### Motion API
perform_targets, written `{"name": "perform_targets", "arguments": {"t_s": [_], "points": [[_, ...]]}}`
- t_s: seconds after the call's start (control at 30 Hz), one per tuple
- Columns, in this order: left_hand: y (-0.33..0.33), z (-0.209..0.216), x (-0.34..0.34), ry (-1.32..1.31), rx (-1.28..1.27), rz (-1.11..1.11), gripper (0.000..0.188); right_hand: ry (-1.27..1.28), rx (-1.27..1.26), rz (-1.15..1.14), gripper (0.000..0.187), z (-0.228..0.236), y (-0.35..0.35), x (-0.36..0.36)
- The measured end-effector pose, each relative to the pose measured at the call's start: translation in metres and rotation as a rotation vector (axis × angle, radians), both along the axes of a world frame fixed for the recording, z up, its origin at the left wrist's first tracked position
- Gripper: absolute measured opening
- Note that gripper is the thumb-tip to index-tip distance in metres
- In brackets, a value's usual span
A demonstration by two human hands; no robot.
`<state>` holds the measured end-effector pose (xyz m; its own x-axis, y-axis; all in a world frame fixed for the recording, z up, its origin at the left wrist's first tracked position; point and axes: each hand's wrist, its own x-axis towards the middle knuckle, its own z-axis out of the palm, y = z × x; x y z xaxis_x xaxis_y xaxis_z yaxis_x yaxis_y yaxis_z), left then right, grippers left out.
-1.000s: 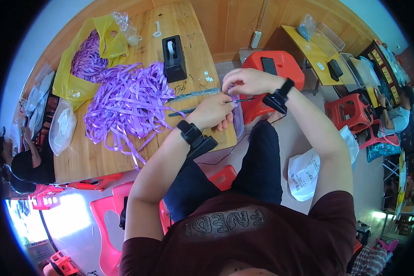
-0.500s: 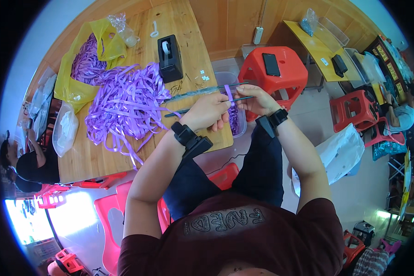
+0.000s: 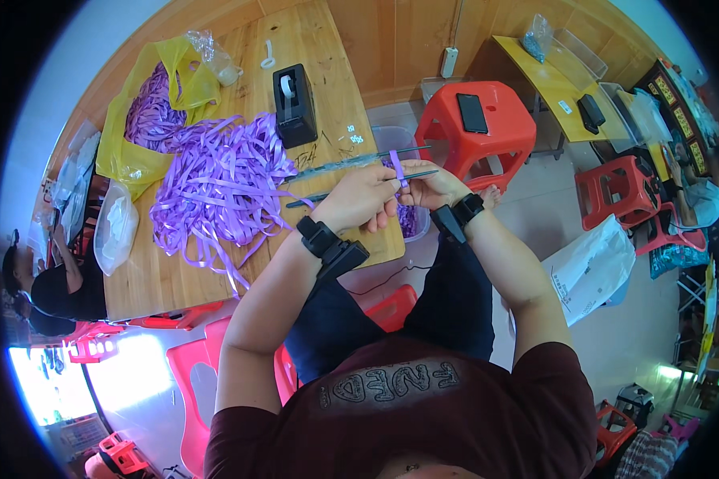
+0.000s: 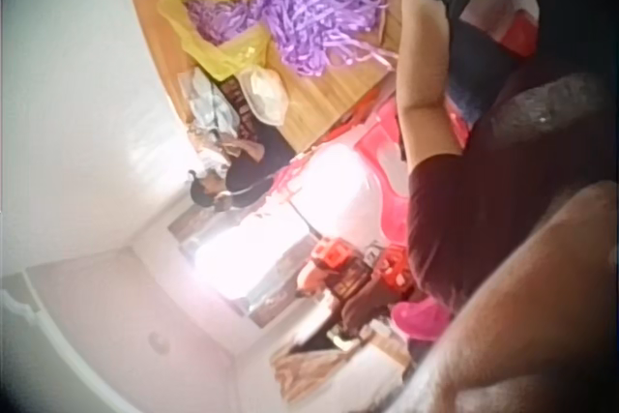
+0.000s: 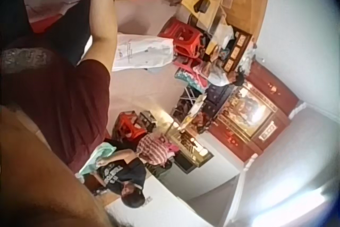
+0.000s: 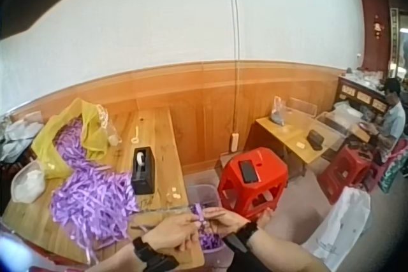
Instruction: Preparing and bundling purple ribbons using a metal guide and tape dispenser on a work table.
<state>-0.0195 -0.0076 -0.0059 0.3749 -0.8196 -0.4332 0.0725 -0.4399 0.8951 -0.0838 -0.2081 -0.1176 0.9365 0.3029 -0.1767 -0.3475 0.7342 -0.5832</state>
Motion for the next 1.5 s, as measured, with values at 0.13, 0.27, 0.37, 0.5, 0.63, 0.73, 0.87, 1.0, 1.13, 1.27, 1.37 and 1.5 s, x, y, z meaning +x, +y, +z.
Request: {"name": "perform_targets", "arguments": {"t_s": [0.13, 0.27, 0.37, 0.5, 0.63, 0.73, 0.87, 1.0, 1.13, 1.27, 1.37, 1.5], "points": [[0.0, 0.0, 0.001, -0.011, 0.017, -0.012, 0.033, 0.057, -0.09, -0.063, 0.016, 0.003, 0.001, -0.004], [-0.001, 0.0, -0.001, -0.027, 0.0, -0.006, 0.033, 0.092, -0.069, -0.116, 0.012, 0.001, -0.007, -0.009], [0.001, 0.0, 0.0, -0.011, -0.012, 0.019, 0.032, 0.113, -0.094, -0.145, 0.012, 0.001, -0.005, -0.007], [0.0, -0.002, 0.002, 0.007, -0.012, -0.014, 0.031, 0.064, -0.069, -0.093, 0.015, -0.003, 0.006, 0.002], [-0.002, 0.0, 0.001, -0.006, -0.005, -0.028, 0.03, 0.016, -0.038, -0.072, 0.017, -0.007, 0.01, 0.008], [-0.001, -0.004, 0.002, 0.005, -0.006, -0.019, 0.03, 0.068, -0.02, -0.088, 0.02, -0.01, 0.01, 0.009], [0.002, 0.0, 0.002, 0.014, -0.003, -0.007, 0.032, 0.153, -0.109, -0.17, 0.02, 0.013, 0.024, -0.001], [0.0, 0.003, 0.0, 0.02, 0.009, -0.017, 0.035, 0.139, -0.05, -0.255, 0.021, 0.01, 0.026, -0.011], [-0.002, -0.002, 0.0, 0.022, -0.01, -0.015, 0.037, 0.085, 0.157, -0.172, 0.031, 0.004, 0.021, -0.011], [0.0, -0.003, 0.002, 0.024, 0.002, -0.028, 0.038, 0.046, 0.234, -0.155, 0.049, 0.025, 0.027, -0.009], [0.002, -0.002, 0.0, 0.015, -0.019, -0.012, 0.04, 0.1, 0.096, -0.132, 0.054, 0.05, 0.022, -0.014], [0.0, -0.004, -0.003, -0.012, -0.023, -0.003, 0.04, 0.01, -0.977, -0.333, 0.046, 0.06, -0.001, -0.027]]}}
